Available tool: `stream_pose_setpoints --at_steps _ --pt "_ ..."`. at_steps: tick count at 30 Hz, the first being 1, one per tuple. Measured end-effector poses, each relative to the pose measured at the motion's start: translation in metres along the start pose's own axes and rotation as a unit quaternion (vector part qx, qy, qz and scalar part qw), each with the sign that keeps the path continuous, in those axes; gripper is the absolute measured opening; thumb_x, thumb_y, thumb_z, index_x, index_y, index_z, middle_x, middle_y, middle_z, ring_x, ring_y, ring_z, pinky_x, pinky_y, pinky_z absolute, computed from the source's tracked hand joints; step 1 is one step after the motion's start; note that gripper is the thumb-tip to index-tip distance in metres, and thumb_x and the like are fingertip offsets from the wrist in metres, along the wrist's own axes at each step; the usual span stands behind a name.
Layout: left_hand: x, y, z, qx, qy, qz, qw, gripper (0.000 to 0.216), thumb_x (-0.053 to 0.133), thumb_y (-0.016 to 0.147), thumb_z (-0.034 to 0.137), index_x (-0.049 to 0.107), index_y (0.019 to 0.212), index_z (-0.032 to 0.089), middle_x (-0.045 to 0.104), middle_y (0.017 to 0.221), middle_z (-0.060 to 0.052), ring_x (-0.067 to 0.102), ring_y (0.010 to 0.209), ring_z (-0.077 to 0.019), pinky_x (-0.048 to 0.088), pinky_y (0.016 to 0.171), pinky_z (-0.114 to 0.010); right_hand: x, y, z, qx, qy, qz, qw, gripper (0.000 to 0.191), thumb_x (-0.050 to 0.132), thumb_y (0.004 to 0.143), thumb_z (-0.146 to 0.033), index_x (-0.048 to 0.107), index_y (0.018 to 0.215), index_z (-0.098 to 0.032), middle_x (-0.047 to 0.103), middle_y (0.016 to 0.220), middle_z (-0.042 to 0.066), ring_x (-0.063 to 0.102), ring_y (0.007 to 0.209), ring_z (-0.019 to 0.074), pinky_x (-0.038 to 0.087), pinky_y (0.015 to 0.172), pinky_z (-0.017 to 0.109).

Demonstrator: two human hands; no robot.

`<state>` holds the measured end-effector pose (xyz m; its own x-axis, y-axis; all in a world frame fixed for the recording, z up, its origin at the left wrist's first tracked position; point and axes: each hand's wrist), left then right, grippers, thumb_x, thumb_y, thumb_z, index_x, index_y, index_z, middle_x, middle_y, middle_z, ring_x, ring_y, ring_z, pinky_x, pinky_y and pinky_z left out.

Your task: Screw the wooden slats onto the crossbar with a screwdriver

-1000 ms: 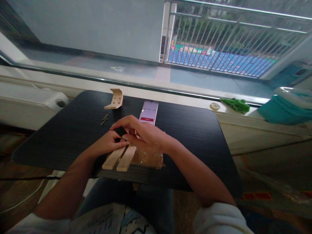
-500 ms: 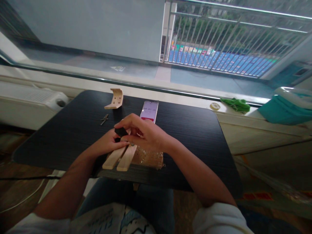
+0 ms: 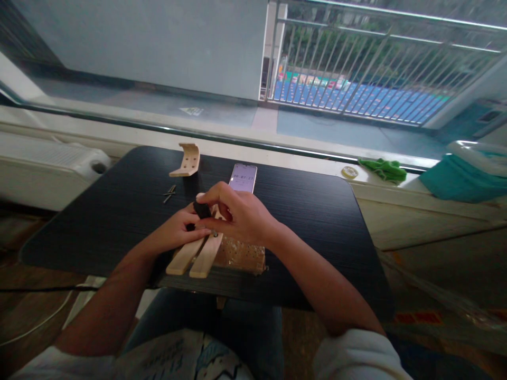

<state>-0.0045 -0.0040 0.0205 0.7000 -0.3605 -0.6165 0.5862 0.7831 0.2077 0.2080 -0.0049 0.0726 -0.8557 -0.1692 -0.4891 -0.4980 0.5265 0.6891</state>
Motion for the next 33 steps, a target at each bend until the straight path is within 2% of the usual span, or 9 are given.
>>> stream_pose_setpoints --at_steps 8,13,17,21,25,29,33 --pt "0.0 0.0 -0.002 -0.004 -0.011 0.001 1.0 0.02 0.064 0.082 0.035 0.074 0.078 0.018 0.062 0.095 -0.008 0.056 0.101 -0.0252 0.046 0.093 -0.04 0.002 0.0 0.002 0.014 -0.034 -0.006 0.999 0.031 0.07 0.081 -0.032 0.052 0.102 -0.019 0.053 0.068 -0.008 0.041 0.05 0.0032 0.036 0.049 0.018" --pt "0.0 0.0 0.0 -0.009 -0.012 0.002 1.0 0.022 0.064 0.081 0.036 0.074 0.079 0.017 0.062 0.098 -0.009 0.056 0.102 -0.0256 0.046 0.094 -0.041 0.002 0.003 0.0 -0.037 -0.048 0.003 0.998 0.026 0.068 0.083 -0.028 0.053 0.102 -0.02 0.062 0.08 -0.004 0.041 0.051 0.0026 0.038 0.05 0.018" --pt "-0.001 0.0 0.003 -0.02 -0.01 -0.003 1.0 0.022 0.063 0.082 0.037 0.074 0.077 0.018 0.063 0.101 -0.008 0.056 0.104 -0.0254 0.045 0.097 -0.041 0.001 0.005 -0.001 -0.075 -0.052 0.003 0.996 0.022 0.067 0.085 -0.026 0.055 0.103 -0.019 0.064 0.081 -0.003 0.044 0.053 0.0027 0.04 0.051 0.017" --pt "-0.002 0.001 0.005 -0.022 -0.011 -0.007 1.0 0.022 0.064 0.081 0.038 0.074 0.077 0.018 0.065 0.097 -0.007 0.056 0.103 -0.0253 0.045 0.097 -0.041 -0.001 0.005 -0.001 -0.063 -0.058 -0.014 0.996 0.025 0.064 0.086 -0.032 0.055 0.105 -0.018 0.063 0.08 -0.002 0.048 0.056 0.004 0.041 0.053 0.018" --pt "-0.001 0.0 0.003 -0.016 -0.01 -0.006 1.0 0.022 0.063 0.082 0.036 0.076 0.082 0.019 0.064 0.093 -0.006 0.057 0.1 -0.0239 0.046 0.095 -0.038 -0.007 0.006 -0.005 -0.049 -0.05 -0.048 0.996 0.02 0.059 0.088 -0.024 0.055 0.107 -0.018 0.062 0.079 -0.002 0.051 0.059 0.0046 0.043 0.056 0.018" --pt "-0.001 0.0 0.002 -0.016 -0.005 -0.01 1.0 0.021 0.063 0.083 0.034 0.077 0.082 0.018 0.064 0.096 -0.007 0.056 0.101 -0.0243 0.046 0.095 -0.039 -0.01 0.007 -0.007 -0.023 -0.006 -0.08 0.997 0.022 0.054 0.088 -0.015 0.052 0.11 -0.017 0.059 0.077 -0.003 0.052 0.061 0.0046 0.043 0.057 0.017" --pt "-0.001 0.0 0.002 -0.022 -0.004 -0.013 1.0 0.02 0.063 0.082 0.034 0.077 0.082 0.02 0.064 0.098 -0.007 0.055 0.103 -0.0248 0.045 0.097 -0.04 -0.009 0.008 -0.007 0.003 0.067 -0.09 0.994 0.023 0.054 0.088 -0.013 0.051 0.11 -0.016 0.053 0.072 -0.005 0.044 0.054 0.0026 0.037 0.049 0.015"
Point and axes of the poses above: each hand's wrist, its own y-axis towards the middle knuckle, its own x-axis out of the palm, z = x × y
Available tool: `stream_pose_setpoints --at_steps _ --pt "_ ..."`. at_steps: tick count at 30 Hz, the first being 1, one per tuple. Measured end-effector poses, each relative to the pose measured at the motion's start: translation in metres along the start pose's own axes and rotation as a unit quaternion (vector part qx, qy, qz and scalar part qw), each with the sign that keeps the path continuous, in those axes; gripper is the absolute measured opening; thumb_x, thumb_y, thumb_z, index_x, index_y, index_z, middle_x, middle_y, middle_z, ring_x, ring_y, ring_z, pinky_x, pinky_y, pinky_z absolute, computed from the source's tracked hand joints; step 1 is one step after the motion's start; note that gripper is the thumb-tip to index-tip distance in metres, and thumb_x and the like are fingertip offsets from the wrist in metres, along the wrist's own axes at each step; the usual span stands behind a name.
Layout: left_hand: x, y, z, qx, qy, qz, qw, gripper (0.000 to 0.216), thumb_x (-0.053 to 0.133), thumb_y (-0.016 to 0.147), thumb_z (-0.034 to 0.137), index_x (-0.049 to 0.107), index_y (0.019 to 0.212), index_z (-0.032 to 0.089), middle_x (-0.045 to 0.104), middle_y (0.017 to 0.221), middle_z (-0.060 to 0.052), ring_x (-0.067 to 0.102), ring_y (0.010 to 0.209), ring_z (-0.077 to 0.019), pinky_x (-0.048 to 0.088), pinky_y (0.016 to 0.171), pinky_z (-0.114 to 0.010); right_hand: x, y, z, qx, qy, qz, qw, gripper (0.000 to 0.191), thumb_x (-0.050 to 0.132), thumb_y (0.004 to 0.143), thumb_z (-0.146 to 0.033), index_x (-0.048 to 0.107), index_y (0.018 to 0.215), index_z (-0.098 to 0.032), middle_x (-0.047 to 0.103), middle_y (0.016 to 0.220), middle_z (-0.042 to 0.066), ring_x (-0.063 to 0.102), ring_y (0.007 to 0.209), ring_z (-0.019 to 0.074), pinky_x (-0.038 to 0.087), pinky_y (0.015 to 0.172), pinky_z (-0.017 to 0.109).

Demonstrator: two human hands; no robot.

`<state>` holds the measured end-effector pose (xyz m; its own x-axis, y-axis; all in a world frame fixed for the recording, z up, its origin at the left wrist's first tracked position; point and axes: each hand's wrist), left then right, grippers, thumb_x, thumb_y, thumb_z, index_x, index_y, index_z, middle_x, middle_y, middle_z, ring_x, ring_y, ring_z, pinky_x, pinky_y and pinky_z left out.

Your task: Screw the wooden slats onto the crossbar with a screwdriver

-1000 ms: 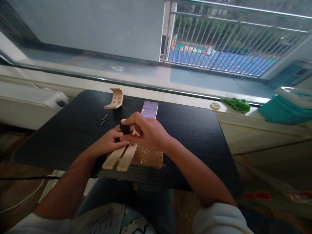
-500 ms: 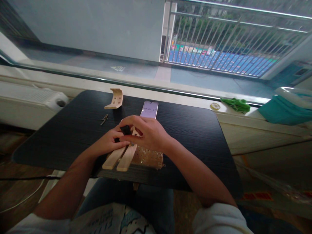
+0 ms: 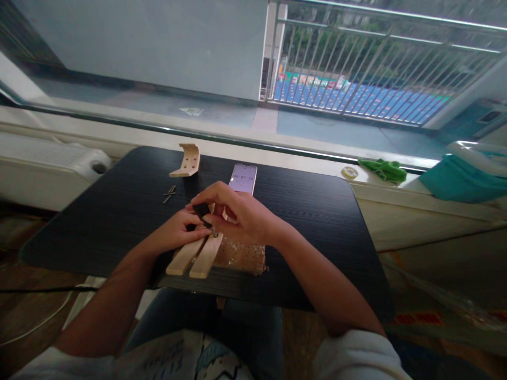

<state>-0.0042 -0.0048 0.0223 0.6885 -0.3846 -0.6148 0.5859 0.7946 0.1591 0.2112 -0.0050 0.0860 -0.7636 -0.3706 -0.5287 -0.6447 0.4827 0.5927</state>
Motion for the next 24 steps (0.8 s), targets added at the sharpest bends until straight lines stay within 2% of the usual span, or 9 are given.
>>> stream_pose_setpoints --at_steps 3,6,10,18,24 --pt "0.0002 -0.0001 -0.0014 0.0 -0.006 0.005 1.0 0.022 0.063 0.082 0.035 0.078 0.087 0.02 0.064 0.103 -0.008 0.056 0.104 -0.025 0.045 0.097 -0.04 -0.0005 0.0007 0.0002 0.005 0.028 -0.006 1.0 0.022 0.054 0.089 -0.013 0.051 0.11 -0.016 0.053 0.074 -0.005 0.043 0.053 0.0023 0.036 0.047 0.014" --pt "0.0 -0.0002 -0.0022 0.01 -0.006 0.002 1.0 0.022 0.063 0.083 0.035 0.078 0.089 0.02 0.063 0.111 -0.009 0.054 0.109 -0.0265 0.042 0.1 -0.041 -0.0028 0.0016 0.0002 -0.006 0.016 -0.014 1.0 0.025 0.054 0.091 -0.015 0.052 0.115 -0.016 0.06 0.083 -0.001 0.047 0.058 0.0036 0.04 0.053 0.016" --pt "-0.0009 -0.0007 0.0006 0.014 0.003 -0.001 1.0 0.021 0.062 0.084 0.032 0.078 0.089 0.02 0.064 0.104 -0.008 0.055 0.104 -0.0249 0.044 0.097 -0.039 -0.0053 0.0023 0.0008 -0.006 -0.007 -0.032 0.999 0.024 0.055 0.093 -0.021 0.057 0.116 -0.016 0.063 0.079 -0.001 0.05 0.059 0.0048 0.043 0.057 0.018" --pt "-0.0028 -0.0032 0.0049 0.037 0.021 -0.001 0.999 0.026 0.056 0.089 0.034 0.077 0.092 0.019 0.063 0.092 -0.007 0.054 0.097 -0.0231 0.046 0.092 -0.036 -0.0056 0.0018 0.0001 -0.001 -0.026 -0.005 1.0 0.026 0.062 0.089 -0.028 0.06 0.112 -0.015 0.062 0.079 -0.001 0.045 0.057 0.0039 0.038 0.053 0.018" --pt "-0.0023 -0.0056 0.0014 0.087 0.042 0.006 0.995 0.026 0.052 0.092 0.029 0.076 0.092 0.018 0.063 0.095 -0.007 0.053 0.1 -0.0227 0.044 0.092 -0.035 -0.0054 0.0031 -0.0022 -0.007 -0.041 0.014 0.999 0.024 0.063 0.088 -0.031 0.062 0.105 -0.013 0.057 0.071 -0.004 0.044 0.054 0.0033 0.038 0.052 0.017"
Point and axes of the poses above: each hand's wrist, its own y-axis towards the middle knuckle, its own x-axis out of the palm, z = x × y
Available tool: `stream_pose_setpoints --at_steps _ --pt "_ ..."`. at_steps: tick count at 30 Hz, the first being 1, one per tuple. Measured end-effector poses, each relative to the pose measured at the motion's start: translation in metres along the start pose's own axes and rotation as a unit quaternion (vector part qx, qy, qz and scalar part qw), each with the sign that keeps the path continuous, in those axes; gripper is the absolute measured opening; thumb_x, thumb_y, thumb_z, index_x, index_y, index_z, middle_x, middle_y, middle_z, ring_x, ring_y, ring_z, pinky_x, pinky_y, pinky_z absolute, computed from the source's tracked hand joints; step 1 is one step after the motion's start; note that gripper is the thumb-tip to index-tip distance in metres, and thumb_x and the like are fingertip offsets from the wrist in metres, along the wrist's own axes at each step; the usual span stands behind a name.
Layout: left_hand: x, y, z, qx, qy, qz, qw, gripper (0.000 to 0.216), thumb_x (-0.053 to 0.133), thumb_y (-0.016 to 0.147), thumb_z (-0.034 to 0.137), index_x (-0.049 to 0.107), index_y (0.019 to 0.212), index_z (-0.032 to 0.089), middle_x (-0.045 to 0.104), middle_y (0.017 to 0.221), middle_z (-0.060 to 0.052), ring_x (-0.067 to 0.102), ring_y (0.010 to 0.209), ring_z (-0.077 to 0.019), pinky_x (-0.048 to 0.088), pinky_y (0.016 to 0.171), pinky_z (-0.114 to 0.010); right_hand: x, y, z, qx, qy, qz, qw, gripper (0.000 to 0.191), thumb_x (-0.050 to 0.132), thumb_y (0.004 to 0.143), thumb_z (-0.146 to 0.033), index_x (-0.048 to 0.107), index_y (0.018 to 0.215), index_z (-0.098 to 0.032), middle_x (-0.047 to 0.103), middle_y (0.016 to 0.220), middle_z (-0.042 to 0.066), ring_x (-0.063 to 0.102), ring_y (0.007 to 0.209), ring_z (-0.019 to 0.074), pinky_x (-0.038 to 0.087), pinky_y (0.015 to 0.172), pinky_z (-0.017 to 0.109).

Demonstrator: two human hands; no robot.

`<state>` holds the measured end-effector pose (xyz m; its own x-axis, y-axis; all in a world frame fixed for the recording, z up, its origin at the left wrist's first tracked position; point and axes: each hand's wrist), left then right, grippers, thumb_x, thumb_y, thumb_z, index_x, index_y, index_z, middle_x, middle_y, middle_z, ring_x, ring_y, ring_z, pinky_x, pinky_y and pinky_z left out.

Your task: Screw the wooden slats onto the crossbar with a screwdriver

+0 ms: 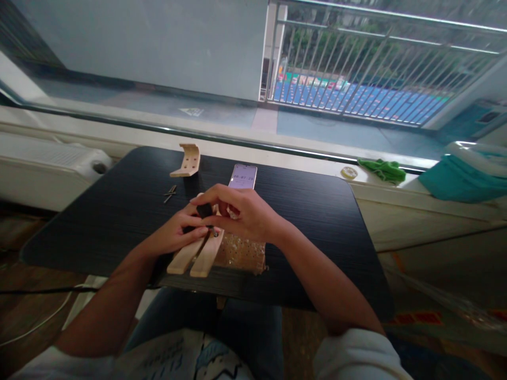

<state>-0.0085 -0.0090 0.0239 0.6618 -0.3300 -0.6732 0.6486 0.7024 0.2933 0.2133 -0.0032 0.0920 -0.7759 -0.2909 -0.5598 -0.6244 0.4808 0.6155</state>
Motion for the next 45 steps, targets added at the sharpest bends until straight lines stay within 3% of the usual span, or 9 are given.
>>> stream_pose_setpoints --at_steps 7,15,24,28,36,45 --pt "0.0003 0.0003 -0.0029 0.024 0.012 -0.005 1.0 0.027 0.051 0.093 0.029 0.075 0.094 0.018 0.065 0.11 -0.008 0.053 0.107 -0.0241 0.041 0.097 -0.039 0.0024 0.0008 -0.0005 -0.01 -0.024 0.025 0.999 0.021 0.065 0.087 -0.03 0.062 0.101 -0.014 0.06 0.073 -0.004 0.047 0.056 0.0033 0.04 0.054 0.017" --pt "0.0006 0.0014 -0.0028 0.026 0.013 0.006 1.0 0.026 0.051 0.092 0.027 0.075 0.09 0.018 0.067 0.108 -0.008 0.052 0.111 -0.0245 0.041 0.099 -0.04 0.0049 -0.0018 0.0018 0.004 -0.047 0.038 0.998 0.023 0.065 0.086 -0.034 0.062 0.1 -0.016 0.058 0.07 -0.005 0.046 0.054 0.0038 0.039 0.052 0.018" --pt "0.0021 0.0003 -0.0052 0.021 0.009 0.012 1.0 0.025 0.052 0.092 0.027 0.075 0.089 0.018 0.068 0.104 -0.007 0.055 0.108 -0.0239 0.044 0.096 -0.038 0.0076 -0.0014 0.0024 -0.031 -0.051 0.052 0.997 0.021 0.066 0.085 -0.027 0.06 0.103 -0.017 0.065 0.084 -0.002 0.047 0.055 0.0026 0.042 0.054 0.017" --pt "0.0021 0.0012 -0.0048 0.023 0.012 0.016 1.0 0.024 0.052 0.091 0.026 0.075 0.089 0.019 0.068 0.103 -0.006 0.055 0.107 -0.0233 0.043 0.096 -0.037 0.0088 -0.0017 0.0035 -0.043 -0.049 0.054 0.996 0.019 0.067 0.085 -0.026 0.061 0.1 -0.017 0.064 0.08 -0.002 0.047 0.055 0.0031 0.042 0.055 0.018" --pt "0.002 0.0024 -0.001 0.015 0.011 0.015 1.0 0.025 0.053 0.091 0.028 0.075 0.085 0.018 0.068 0.096 -0.006 0.057 0.099 -0.0217 0.045 0.092 -0.035 0.0002 -0.0008 0.0005 -0.019 -0.037 -0.006 0.999 0.02 0.059 0.088 -0.02 0.06 0.108 -0.016 0.067 0.086 0.001 0.051 0.061 0.0047 0.042 0.057 0.019" --pt "0.0006 0.0022 0.0 -0.012 0.01 -0.01 1.0 0.03 0.05 0.091 0.032 0.076 0.086 0.018 0.069 0.102 -0.007 0.057 0.1 -0.0232 0.044 0.094 -0.037 0.0046 -0.0021 0.0029 0.007 0.094 -0.039 0.995 0.023 0.05 0.091 -0.013 0.051 0.114 -0.013 0.057 0.079 -0.002 0.048 0.058 0.0034 0.037 0.051 0.016"
Point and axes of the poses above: each hand's wrist, its own y-axis towards the middle knuckle, its own x-axis out of the palm, z = x × y
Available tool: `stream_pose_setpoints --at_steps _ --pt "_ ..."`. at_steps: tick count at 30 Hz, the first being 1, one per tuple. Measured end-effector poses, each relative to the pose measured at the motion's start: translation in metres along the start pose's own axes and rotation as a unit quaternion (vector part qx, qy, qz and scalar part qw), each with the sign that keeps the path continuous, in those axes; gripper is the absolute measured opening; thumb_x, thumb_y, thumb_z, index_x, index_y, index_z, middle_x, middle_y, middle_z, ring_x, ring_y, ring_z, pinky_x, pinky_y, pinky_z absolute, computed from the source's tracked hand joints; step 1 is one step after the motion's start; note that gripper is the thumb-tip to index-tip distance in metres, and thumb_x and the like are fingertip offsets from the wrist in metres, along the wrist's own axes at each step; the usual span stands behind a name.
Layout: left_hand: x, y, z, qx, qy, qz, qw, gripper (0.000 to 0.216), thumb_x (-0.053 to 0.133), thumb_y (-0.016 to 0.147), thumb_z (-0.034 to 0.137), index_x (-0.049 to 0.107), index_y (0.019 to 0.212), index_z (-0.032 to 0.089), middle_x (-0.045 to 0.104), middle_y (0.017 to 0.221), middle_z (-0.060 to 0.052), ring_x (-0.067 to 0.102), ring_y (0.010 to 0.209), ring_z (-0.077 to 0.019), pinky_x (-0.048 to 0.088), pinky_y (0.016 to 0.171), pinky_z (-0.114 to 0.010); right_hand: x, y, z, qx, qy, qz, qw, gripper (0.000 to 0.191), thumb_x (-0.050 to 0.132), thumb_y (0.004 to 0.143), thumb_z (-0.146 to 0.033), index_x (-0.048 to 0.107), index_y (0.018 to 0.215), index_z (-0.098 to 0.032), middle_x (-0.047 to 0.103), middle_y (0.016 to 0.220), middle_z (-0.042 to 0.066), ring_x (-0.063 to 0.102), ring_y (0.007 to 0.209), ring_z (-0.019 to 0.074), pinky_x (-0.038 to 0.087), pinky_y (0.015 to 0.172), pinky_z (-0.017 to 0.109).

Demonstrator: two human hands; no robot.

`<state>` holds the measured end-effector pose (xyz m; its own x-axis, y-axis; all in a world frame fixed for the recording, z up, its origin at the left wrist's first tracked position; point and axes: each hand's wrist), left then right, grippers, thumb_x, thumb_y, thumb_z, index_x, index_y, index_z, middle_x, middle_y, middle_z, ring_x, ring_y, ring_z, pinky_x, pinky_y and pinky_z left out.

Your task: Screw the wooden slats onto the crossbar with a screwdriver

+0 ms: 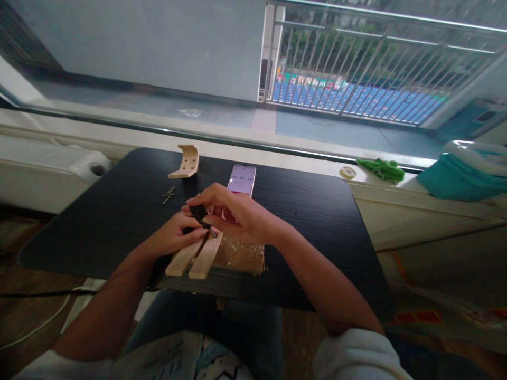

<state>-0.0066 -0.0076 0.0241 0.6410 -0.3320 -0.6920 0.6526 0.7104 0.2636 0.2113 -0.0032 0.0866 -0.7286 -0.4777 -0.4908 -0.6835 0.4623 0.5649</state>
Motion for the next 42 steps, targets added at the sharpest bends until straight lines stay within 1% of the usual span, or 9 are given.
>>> stream_pose_setpoints --at_steps 2,5,8,11,19,24,31,37,42 --pt "0.0002 -0.0006 0.0001 -0.009 0.002 0.006 1.0 0.03 0.051 0.091 0.033 0.076 0.086 0.018 0.069 0.104 -0.007 0.055 0.102 -0.0236 0.044 0.094 -0.037 0.0008 0.0009 -0.0002 -0.003 0.028 0.0 1.0 0.021 0.05 0.092 -0.012 0.05 0.113 -0.012 0.054 0.075 -0.003 0.047 0.058 0.0029 0.036 0.05 0.015" --pt "0.0 -0.0009 0.0006 -0.012 0.007 0.014 1.0 0.031 0.051 0.09 0.034 0.076 0.086 0.018 0.068 0.101 -0.008 0.055 0.103 -0.0239 0.046 0.092 -0.036 0.0 0.002 -0.0011 -0.004 0.022 0.002 1.0 0.021 0.052 0.09 -0.012 0.05 0.112 -0.013 0.052 0.073 -0.005 0.044 0.056 0.0023 0.036 0.05 0.015" --pt "-0.0003 -0.0004 0.0001 0.001 0.005 0.009 1.0 0.03 0.05 0.091 0.033 0.076 0.089 0.018 0.068 0.099 -0.007 0.056 0.102 -0.023 0.046 0.093 -0.036 -0.0015 0.0025 -0.0023 -0.001 -0.004 0.0 1.0 0.022 0.053 0.09 -0.012 0.053 0.112 -0.013 0.053 0.074 -0.004 0.045 0.056 0.0025 0.038 0.052 0.015" --pt "-0.0001 -0.0003 -0.0013 0.006 0.002 0.005 1.0 0.029 0.05 0.092 0.031 0.076 0.089 0.018 0.068 0.099 -0.006 0.056 0.101 -0.0228 0.045 0.094 -0.037 -0.0026 0.0024 -0.0029 0.002 -0.025 -0.001 1.0 0.02 0.054 0.091 -0.016 0.057 0.111 -0.014 0.056 0.075 -0.003 0.047 0.057 0.0033 0.04 0.054 0.016" --pt "0.0003 -0.0012 0.0002 0.014 0.007 0.014 1.0 0.028 0.051 0.092 0.028 0.076 0.09 0.018 0.066 0.094 -0.006 0.055 0.097 -0.0215 0.046 0.091 -0.035 -0.0039 0.0022 -0.0026 -0.004 -0.042 0.015 0.999 0.022 0.061 0.088 -0.019 0.061 0.109 -0.012 0.06 0.077 -0.003 0.043 0.055 0.0021 0.037 0.052 0.015" --pt "-0.0003 0.0001 0.0021 0.009 0.006 0.02 1.0 0.028 0.051 0.092 0.03 0.077 0.091 0.02 0.065 0.097 -0.006 0.054 0.102 -0.0223 0.044 0.096 -0.037 -0.0038 0.0018 -0.0016 -0.004 -0.07 0.029 0.997 0.023 0.062 0.088 -0.021 0.061 0.11 -0.013 0.056 0.073 -0.004 0.043 0.055 0.0024 0.037 0.052 0.016" --pt "0.0004 -0.0005 0.0003 0.007 0.002 0.018 1.0 0.027 0.051 0.092 0.03 0.076 0.092 0.019 0.066 0.103 -0.008 0.054 0.11 -0.0252 0.044 0.098 -0.039 -0.0016 0.0002 0.0008 -0.009 -0.097 0.06 0.993 0.024 0.065 0.087 -0.027 0.061 0.107 -0.016 0.049 0.066 -0.007 0.041 0.053 0.0028 0.036 0.05 0.016" --pt "0.0004 0.0001 0.0001 0.002 -0.01 0.017 1.0 0.027 0.052 0.091 0.032 0.076 0.093 0.02 0.068 0.104 -0.008 0.053 0.112 -0.0258 0.042 0.101 -0.041 -0.0007 -0.0004 0.0036 0.011 -0.107 0.067 0.992 0.025 0.065 0.087 -0.032 0.061 0.106 -0.017 0.052 0.069 -0.006 0.041 0.053 0.0034 0.036 0.05 0.017" --pt "0.0002 0.0 -0.0004 0.007 -0.007 0.014 1.0 0.026 0.052 0.091 0.029 0.076 0.093 0.02 0.068 0.104 -0.008 0.053 0.112 -0.0253 0.042 0.102 -0.041 0.0 -0.0001 0.005 0.01 -0.112 0.076 0.991 0.025 0.067 0.085 -0.031 0.061 0.104 -0.016 0.052 0.069 -0.007 0.041 0.053 0.0034 0.036 0.05 0.017"
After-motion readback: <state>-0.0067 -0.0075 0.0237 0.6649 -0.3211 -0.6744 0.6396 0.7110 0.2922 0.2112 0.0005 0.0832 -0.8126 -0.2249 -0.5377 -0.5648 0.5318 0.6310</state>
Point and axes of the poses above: each hand's wrist, its own y-axis towards the middle knuckle, its own x-axis out of the palm, z = x × y
